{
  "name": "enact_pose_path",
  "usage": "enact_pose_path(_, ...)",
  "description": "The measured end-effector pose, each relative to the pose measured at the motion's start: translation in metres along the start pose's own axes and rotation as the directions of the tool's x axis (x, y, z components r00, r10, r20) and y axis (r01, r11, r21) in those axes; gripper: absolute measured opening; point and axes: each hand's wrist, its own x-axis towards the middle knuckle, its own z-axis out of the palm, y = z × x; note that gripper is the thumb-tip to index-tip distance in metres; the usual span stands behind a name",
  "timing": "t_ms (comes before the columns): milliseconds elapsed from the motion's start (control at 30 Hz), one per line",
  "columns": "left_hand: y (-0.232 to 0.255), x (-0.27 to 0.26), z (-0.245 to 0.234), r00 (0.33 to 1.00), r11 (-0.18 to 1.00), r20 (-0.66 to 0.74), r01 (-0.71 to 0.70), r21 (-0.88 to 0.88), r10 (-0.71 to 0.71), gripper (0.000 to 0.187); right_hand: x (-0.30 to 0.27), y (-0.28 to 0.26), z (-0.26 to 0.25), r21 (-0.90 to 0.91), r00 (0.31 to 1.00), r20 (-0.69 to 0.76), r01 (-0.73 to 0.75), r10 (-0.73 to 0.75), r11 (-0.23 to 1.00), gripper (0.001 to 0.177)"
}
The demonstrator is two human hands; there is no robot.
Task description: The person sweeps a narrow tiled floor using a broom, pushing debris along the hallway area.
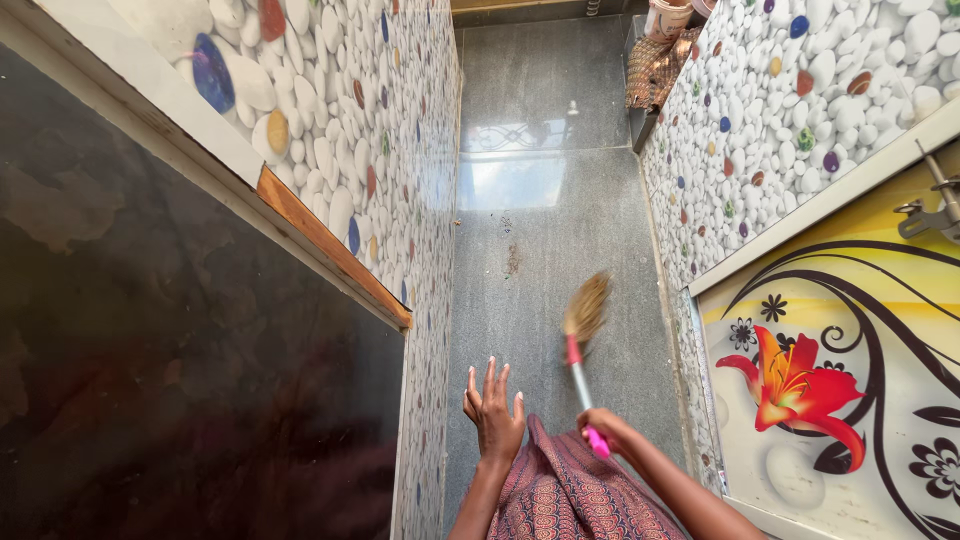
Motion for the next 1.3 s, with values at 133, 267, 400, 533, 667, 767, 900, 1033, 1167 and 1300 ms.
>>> enact_pose_path(133,0.002,0.006,-0.008,1.000,1.000,-0.025,-0.010,-0.025,0.010,0.061,0.013,-0.008,0.032,-0.184,0.997,0.071,0.012,0.002,0.983,0.033)
enact_pose_path(267,0.002,0.008,-0.011,0.999,0.999,-0.028,-0.027,-0.028,0.026,0.061,0.032,-0.042,0.047,-0.098,0.984,0.083,0.163,-0.155,0.982,0.012)
enact_pose_path(400,-0.001,0.013,-0.013,0.996,0.997,-0.052,-0.071,-0.027,0.070,0.060,0.035,-0.054,0.042,-0.220,0.971,0.002,0.235,-0.240,0.947,0.009)
enact_pose_path(533,-0.006,0.021,-0.014,0.995,0.996,-0.053,-0.091,-0.025,0.090,0.060,0.023,-0.036,0.031,-0.126,0.957,-0.014,0.286,-0.290,0.950,0.011)
enact_pose_path(667,-0.015,0.030,-0.015,0.992,0.994,-0.070,-0.110,-0.023,0.108,0.059,0.011,-0.017,0.025,0.102,0.978,0.000,0.207,-0.208,0.973,0.007)
enact_pose_path(767,-0.023,0.032,-0.018,0.992,0.995,-0.082,-0.100,-0.018,0.098,0.059,0.009,-0.006,0.030,0.200,0.995,0.045,0.077,-0.088,0.977,0.009)
enact_pose_path(900,-0.036,0.034,-0.018,0.998,0.999,-0.053,-0.039,-0.004,0.038,0.060,0.012,0.009,0.055,0.118,0.999,0.036,-0.014,0.009,0.993,0.019)
enact_pose_path(1033,-0.041,0.037,-0.013,0.996,0.999,-0.083,-0.030,-0.016,0.029,0.060,0.024,0.009,0.085,-0.004,0.998,0.051,-0.027,0.028,1.000,0.021)
enact_pose_path(1167,-0.036,0.039,-0.012,0.999,1.000,-0.051,-0.013,0.006,0.013,0.063,0.039,-0.028,0.085,0.172,0.969,0.232,0.046,-0.086,0.984,0.016)
enact_pose_path(1300,-0.034,0.040,-0.001,0.996,1.000,-0.091,-0.021,0.020,0.023,0.076,0.050,-0.061,0.071,0.144,0.965,0.219,0.113,-0.143,0.983,0.017)
